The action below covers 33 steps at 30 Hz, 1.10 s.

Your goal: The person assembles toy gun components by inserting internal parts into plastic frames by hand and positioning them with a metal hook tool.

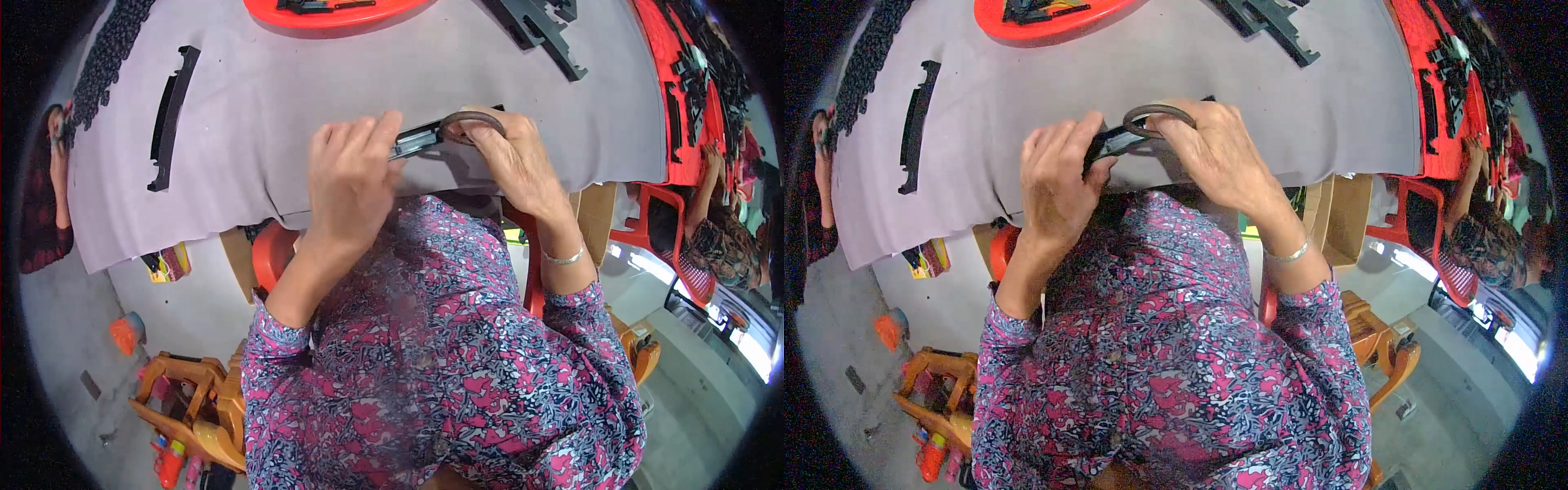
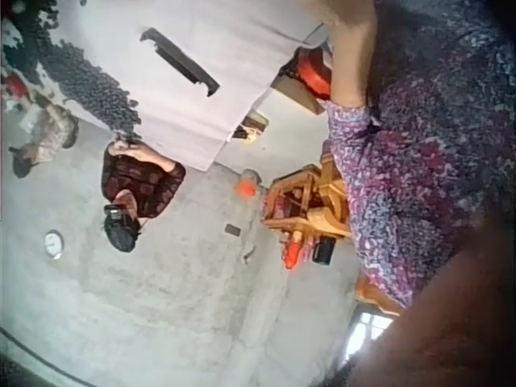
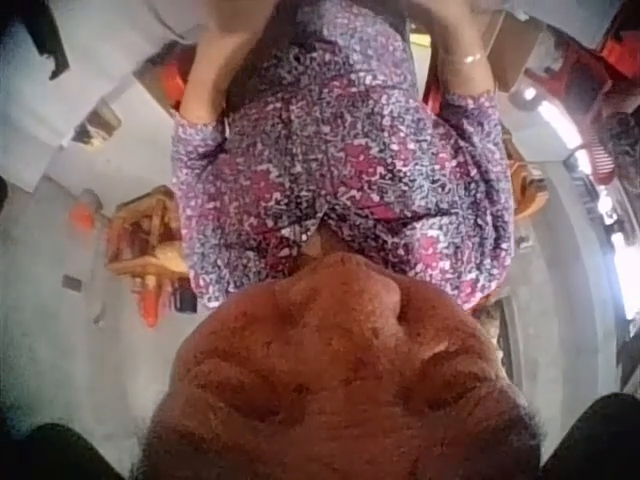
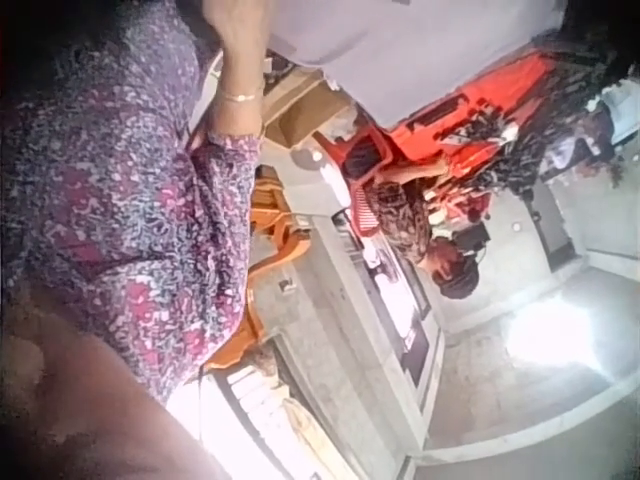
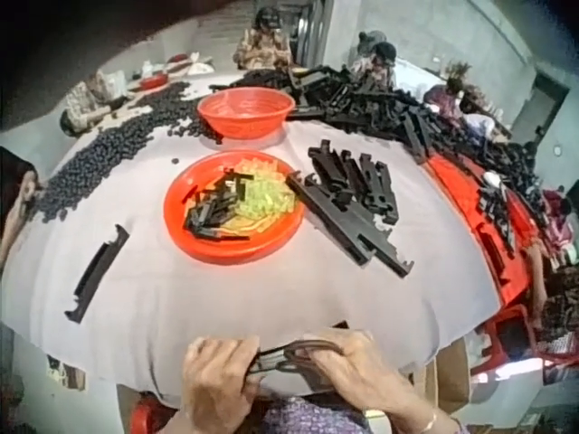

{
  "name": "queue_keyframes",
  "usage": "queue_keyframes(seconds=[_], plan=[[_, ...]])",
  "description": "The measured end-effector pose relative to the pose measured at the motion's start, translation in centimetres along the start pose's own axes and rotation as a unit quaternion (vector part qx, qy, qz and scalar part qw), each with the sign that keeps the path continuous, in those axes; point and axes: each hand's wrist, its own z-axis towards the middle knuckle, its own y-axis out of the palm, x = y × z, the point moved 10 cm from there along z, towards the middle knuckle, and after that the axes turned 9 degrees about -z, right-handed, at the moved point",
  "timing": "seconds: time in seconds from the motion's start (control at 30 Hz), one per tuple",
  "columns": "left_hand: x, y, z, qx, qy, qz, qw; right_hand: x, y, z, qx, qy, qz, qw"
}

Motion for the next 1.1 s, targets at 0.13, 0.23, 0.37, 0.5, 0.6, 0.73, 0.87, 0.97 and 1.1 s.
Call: queue_keyframes(seconds=[0.13, 0.23, 0.37, 0.5, 0.6, 0.73, 0.87, 0.97, 1.1], plan=[[-1.0, 0.1, -0.7, 0.025, 0.0, -0.012, 1.0, 0.1, 0.7, 0.2, -0.054, 0.061, 0.001, 0.997], [-1.2, 0.2, -0.6, 0.014, -0.017, -0.023, 0.999, 0.3, 0.9, 0.0, -0.067, 0.112, -0.002, 0.991], [-1.2, 0.2, -0.6, 0.012, -0.01, -0.031, 0.999, 0.0, 1.1, 0.0, -0.05, 0.093, 0.004, 0.994], [-1.0, -0.1, -0.6, 0.028, -0.008, -0.026, 0.999, 1.4, 1.7, -0.4, -0.062, 0.176, -0.004, 0.982], [-1.1, -0.1, -0.6, 0.037, -0.005, -0.029, 0.999, 1.7, 1.4, -0.5, -0.052, 0.222, 0.023, 0.973], [-1.0, -0.4, -0.6, 0.055, 0.0, -0.045, 0.997, 2.2, 1.4, -0.6, -0.03, 0.199, 0.048, 0.978], [-1.0, -0.5, -0.6, 0.055, 0.001, -0.049, 0.997, 1.9, 1.4, -0.6, -0.033, 0.223, 0.036, 0.974], [-0.9, -0.5, -0.4, 0.058, 0.006, -0.046, 0.997, 2.2, 1.2, -0.7, -0.022, 0.217, 0.049, 0.975], [-0.9, -0.6, -0.5, 0.06, 0.01, -0.045, 0.997, 1.7, 1.3, -0.6, -0.053, 0.224, 0.02, 0.973]])
